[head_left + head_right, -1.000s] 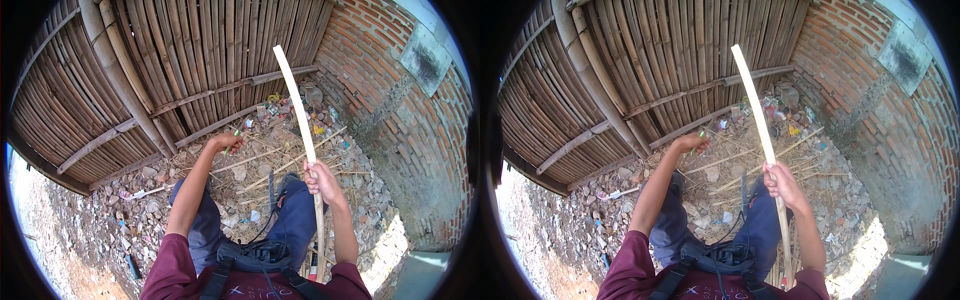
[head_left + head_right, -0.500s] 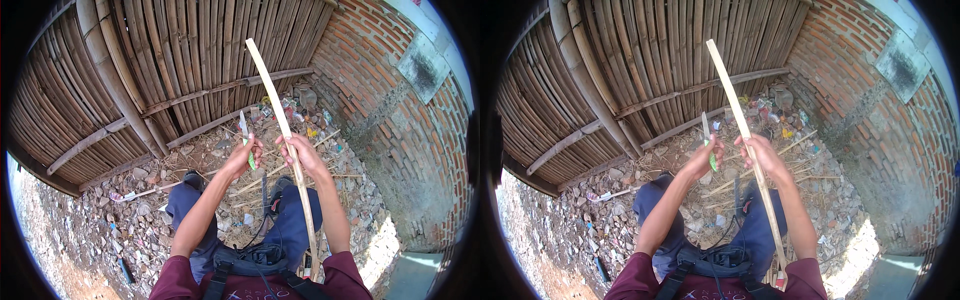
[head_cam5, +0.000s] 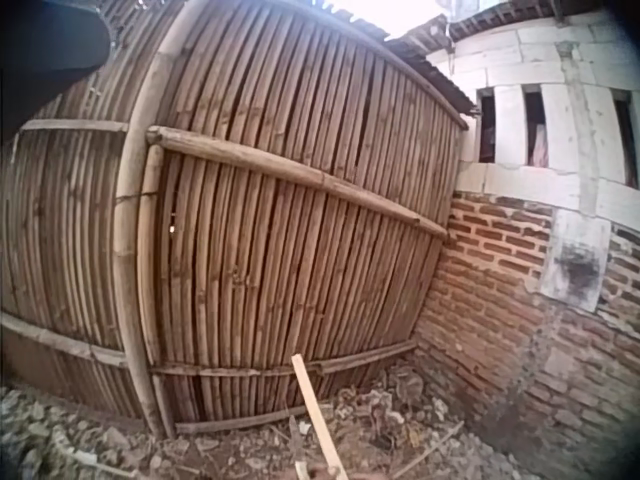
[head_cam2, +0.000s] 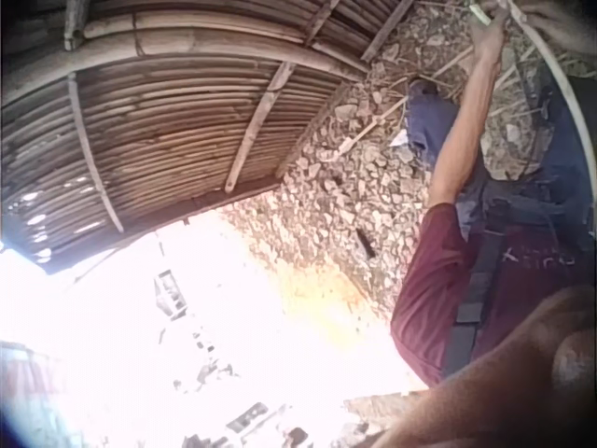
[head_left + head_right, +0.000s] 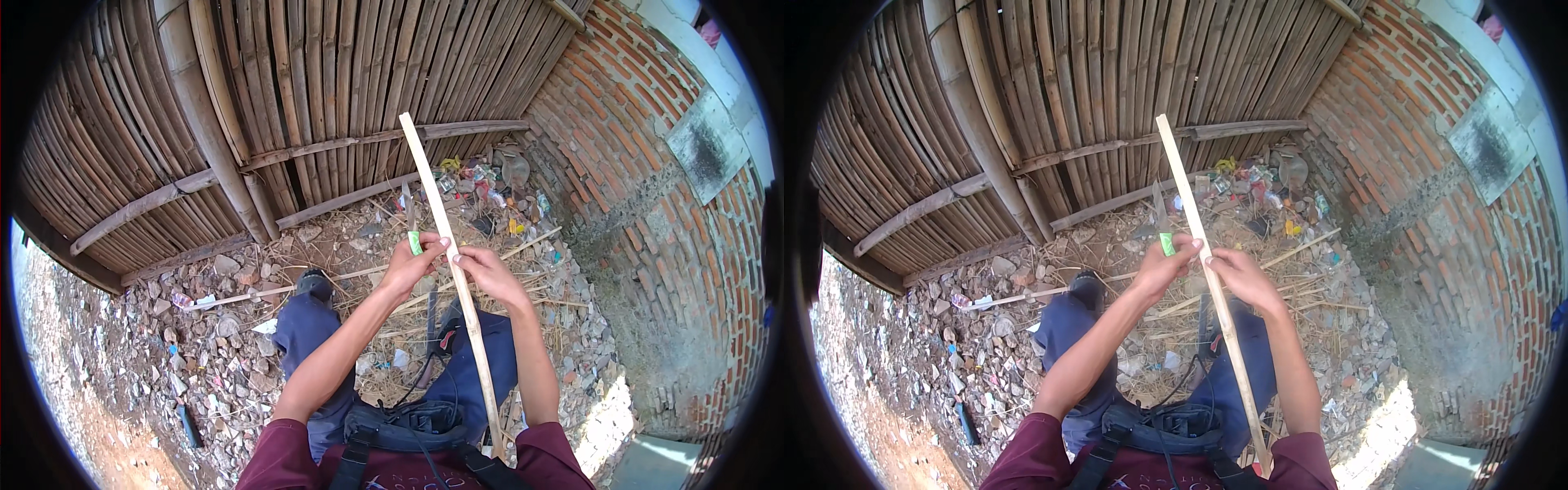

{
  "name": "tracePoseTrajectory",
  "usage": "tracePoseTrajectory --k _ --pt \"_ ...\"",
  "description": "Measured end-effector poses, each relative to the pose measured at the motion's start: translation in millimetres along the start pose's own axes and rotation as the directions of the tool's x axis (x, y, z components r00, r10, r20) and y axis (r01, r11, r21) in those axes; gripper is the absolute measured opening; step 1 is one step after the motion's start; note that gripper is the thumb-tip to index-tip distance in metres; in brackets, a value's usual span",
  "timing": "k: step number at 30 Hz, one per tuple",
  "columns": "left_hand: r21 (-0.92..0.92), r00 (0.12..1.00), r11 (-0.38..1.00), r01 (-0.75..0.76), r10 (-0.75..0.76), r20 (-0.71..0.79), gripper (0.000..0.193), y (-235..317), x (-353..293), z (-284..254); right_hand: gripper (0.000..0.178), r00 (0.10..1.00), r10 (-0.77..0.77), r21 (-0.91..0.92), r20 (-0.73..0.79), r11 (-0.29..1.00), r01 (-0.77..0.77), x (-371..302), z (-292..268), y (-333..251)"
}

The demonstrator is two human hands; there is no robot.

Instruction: The person peels and whittles long strips of bamboo using a knife.

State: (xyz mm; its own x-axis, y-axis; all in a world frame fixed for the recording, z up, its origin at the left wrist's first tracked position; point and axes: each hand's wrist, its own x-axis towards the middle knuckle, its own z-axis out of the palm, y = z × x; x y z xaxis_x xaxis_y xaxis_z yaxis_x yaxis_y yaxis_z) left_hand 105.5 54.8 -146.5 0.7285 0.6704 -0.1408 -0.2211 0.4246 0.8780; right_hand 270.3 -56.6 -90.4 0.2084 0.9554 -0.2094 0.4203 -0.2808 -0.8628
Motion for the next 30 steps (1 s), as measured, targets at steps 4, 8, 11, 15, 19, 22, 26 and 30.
tracePoseTrajectory --k 4,8,11,15,19,22,26,30 --pt "0.227 0.976 0.964 -0.136 0.17 -0.137 0.018 -0.6 -0.6 3.2 0.025 0.795 -0.332 -0.32 -0.507 0.929 0.184 -13.9 17.6 -39.3" --pt "0.338 0.925 0.894 -0.295 0.355 -0.132 0.016 -12.6 5.0 -1.9 0.018 0.781 -0.471 -0.568 -0.409 0.802 0.185 -19.0 46.5 -76.8" --pt "0.318 0.87 0.846 -0.428 0.481 -0.11 0.014 -15.3 6.3 1.0 0.026 0.782 -0.491 -0.635 -0.383 0.755 0.163 -7.8 64.8 -80.0" --pt "0.447 0.864 0.804 -0.392 0.488 -0.12 0.012 -7.7 -0.1 2.9 0.036 0.795 -0.461 -0.639 -0.393 0.759 0.124 8.1 66.6 -69.4" --pt "0.469 0.864 0.805 -0.365 0.48 -0.152 0.013 -9.3 0.9 -4.9 0.033 0.808 -0.411 -0.555 -0.423 0.822 0.128 18.3 71.8 -64.1" --pt "0.392 0.809 0.79 -0.471 0.564 -0.163 0.014 -2.5 -2.1 4.2 0.024 0.752 -0.417 -0.462 -0.511 0.871 0.169 23.8 72.4 -59.7" --pt "0.533 0.826 0.727 -0.432 0.557 -0.09 0.015 -11.1 3.2 0.6 0.023 0.682 -0.307 -0.076 -0.664 0.935 0.346 17.5 45.0 -65.3" --pt "0.188 0.974 0.96 -0.208 0.222 -0.054 0.018 3.0 -10.9 -2.8 0.032 0.769 -0.146 0.429 -0.622 0.758 0.49 -14.4 4.3 -88.3"
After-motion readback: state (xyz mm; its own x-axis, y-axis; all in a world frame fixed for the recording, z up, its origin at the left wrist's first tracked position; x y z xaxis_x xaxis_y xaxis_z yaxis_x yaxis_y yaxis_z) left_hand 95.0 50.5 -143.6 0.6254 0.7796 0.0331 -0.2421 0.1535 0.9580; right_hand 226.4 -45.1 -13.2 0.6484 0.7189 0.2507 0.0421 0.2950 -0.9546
